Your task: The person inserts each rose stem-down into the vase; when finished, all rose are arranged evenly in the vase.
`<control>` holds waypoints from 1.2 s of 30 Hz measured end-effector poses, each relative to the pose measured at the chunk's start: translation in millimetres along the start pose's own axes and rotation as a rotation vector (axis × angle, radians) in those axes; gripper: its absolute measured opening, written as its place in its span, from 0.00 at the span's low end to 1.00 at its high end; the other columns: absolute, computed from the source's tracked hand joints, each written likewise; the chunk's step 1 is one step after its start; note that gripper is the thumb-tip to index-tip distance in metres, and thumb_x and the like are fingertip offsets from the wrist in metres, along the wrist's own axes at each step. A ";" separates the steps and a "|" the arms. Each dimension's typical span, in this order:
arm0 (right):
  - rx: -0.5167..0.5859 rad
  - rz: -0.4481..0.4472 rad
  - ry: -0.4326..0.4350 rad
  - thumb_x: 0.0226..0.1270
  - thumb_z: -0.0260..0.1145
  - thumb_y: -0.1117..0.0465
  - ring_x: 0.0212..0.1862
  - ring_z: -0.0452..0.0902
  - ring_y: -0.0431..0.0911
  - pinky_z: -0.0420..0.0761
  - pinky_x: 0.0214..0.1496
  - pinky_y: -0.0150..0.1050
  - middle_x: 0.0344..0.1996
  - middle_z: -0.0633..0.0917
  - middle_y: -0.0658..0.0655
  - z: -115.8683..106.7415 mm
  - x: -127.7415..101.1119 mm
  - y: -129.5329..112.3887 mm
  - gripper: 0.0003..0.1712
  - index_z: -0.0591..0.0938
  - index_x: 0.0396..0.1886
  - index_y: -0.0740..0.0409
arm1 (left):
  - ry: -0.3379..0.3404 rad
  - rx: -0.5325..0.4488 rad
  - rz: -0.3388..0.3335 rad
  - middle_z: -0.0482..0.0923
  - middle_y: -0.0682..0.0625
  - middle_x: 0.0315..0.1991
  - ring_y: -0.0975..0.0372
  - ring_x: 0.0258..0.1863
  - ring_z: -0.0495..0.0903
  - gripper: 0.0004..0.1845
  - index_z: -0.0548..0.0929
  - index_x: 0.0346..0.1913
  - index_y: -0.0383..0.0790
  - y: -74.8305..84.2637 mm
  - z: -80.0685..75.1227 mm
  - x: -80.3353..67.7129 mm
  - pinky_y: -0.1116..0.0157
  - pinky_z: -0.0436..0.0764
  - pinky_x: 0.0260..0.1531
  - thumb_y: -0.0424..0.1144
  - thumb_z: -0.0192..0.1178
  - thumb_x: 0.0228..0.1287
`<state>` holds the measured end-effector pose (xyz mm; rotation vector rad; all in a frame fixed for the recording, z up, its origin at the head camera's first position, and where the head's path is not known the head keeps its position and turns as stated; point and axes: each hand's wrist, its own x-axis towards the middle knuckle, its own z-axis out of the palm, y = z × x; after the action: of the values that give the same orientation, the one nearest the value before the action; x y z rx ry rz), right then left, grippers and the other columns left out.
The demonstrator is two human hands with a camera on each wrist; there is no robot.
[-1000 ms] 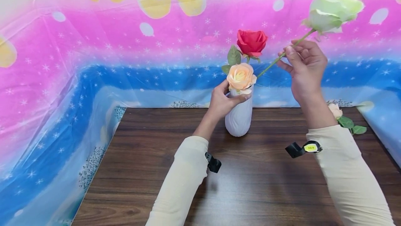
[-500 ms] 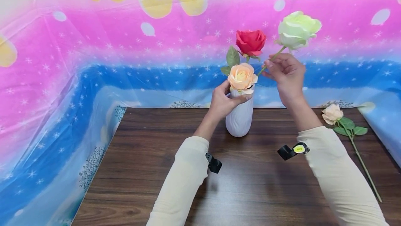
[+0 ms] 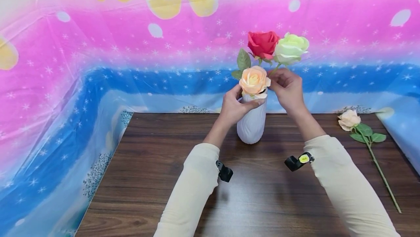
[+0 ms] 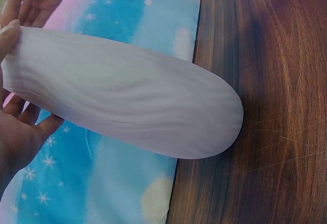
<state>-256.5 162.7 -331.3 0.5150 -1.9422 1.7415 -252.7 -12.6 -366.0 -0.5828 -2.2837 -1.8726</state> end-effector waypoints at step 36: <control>0.148 0.162 0.005 0.67 0.67 0.73 0.50 0.84 0.33 0.84 0.51 0.25 0.41 0.88 0.37 -4.2 -11.6 -1.7 0.21 0.86 0.51 0.44 | -0.001 0.015 -0.004 0.81 0.46 0.64 0.56 0.65 0.80 0.37 0.75 0.68 0.43 0.8 0.5 -0.4 0.55 0.80 0.66 0.41 0.77 0.55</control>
<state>-245.6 166.2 -336.3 0.4130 -1.9070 1.9972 -251.9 -12.0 -365.6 -0.5774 -2.3000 -1.8555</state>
